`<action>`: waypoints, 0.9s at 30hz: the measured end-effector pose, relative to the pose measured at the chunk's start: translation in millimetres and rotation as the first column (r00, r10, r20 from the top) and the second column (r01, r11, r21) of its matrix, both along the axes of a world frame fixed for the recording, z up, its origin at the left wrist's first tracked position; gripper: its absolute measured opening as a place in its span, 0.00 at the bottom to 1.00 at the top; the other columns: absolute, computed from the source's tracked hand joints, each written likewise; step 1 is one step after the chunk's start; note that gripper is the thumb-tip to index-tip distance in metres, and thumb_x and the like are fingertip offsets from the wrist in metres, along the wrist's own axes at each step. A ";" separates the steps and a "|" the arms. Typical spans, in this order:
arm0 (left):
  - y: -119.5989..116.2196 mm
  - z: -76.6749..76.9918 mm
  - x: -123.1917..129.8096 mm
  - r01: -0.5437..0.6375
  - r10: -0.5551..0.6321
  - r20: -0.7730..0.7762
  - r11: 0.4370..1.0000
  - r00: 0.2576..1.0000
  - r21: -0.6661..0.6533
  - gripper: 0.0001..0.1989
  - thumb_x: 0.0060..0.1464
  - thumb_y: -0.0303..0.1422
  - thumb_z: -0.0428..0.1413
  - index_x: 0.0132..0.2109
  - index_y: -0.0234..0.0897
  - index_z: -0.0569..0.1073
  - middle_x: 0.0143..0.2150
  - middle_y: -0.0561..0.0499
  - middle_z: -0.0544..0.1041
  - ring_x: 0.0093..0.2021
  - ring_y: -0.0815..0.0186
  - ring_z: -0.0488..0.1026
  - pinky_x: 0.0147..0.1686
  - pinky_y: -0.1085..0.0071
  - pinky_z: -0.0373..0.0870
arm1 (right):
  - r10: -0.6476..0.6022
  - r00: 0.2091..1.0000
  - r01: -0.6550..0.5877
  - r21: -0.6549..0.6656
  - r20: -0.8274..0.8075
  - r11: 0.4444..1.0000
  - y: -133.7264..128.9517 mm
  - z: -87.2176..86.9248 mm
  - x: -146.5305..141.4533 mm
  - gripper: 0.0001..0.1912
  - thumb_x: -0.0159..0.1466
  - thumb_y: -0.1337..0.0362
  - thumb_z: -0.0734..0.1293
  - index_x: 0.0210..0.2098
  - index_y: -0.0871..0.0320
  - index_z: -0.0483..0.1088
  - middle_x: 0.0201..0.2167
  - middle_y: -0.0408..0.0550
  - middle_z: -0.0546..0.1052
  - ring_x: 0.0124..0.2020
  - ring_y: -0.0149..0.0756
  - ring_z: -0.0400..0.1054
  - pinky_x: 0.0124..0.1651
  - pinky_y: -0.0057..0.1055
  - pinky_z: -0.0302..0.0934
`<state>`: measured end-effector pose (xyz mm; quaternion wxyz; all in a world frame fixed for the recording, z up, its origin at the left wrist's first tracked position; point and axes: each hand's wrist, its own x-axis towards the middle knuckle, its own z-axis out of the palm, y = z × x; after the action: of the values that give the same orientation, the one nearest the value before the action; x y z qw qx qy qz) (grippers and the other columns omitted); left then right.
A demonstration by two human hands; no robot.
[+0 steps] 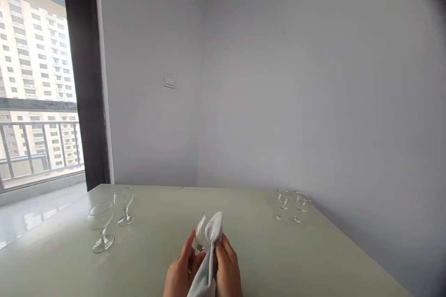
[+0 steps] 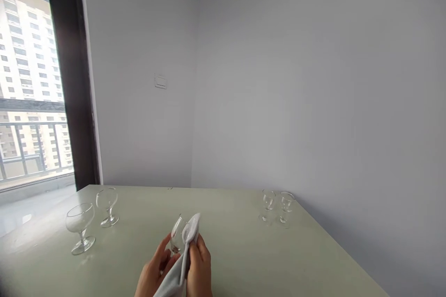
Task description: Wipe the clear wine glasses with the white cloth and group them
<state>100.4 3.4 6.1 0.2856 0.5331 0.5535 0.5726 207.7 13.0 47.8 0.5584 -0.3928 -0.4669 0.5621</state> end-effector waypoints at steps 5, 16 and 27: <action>-3.4 7.2 -5.3 -0.144 0.165 -0.305 0.985 0.938 0.091 0.25 0.56 0.43 0.45 0.59 0.43 0.61 0.34 0.51 0.74 0.31 0.65 0.70 0.32 0.70 0.64 | -0.125 0.992 0.124 0.026 0.020 0.992 -3.5 -15.4 -12.7 0.38 0.51 0.36 0.62 0.50 0.58 0.66 0.53 0.55 0.69 0.57 0.49 0.56 0.58 0.38 0.50; -5.3 9.1 -0.8 -0.172 0.195 -0.073 0.954 0.978 0.244 0.21 0.56 0.47 0.44 0.51 0.47 0.71 0.54 0.47 0.66 0.52 0.58 0.65 0.50 0.57 0.63 | 0.234 0.972 -0.232 0.165 0.010 0.958 -6.3 -10.3 -13.8 0.26 0.55 0.45 0.65 0.42 0.61 0.72 0.31 0.48 0.75 0.35 0.40 0.67 0.41 0.34 0.60; 3.6 26.1 -17.5 0.348 -0.311 0.566 0.936 0.764 0.044 0.46 0.28 0.45 0.68 0.55 0.37 0.59 0.37 0.43 0.77 0.34 0.60 0.73 0.32 0.70 0.65 | 0.669 0.736 -0.660 -0.109 0.101 0.743 6.9 19.4 29.9 0.21 0.50 0.51 0.71 0.31 0.64 0.74 0.20 0.39 0.63 0.21 0.24 0.53 0.26 0.23 0.45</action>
<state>82.8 7.0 32.2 0.5491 0.4192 0.3596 0.6272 237.5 19.9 67.2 0.2750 -0.2552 -0.5937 0.7119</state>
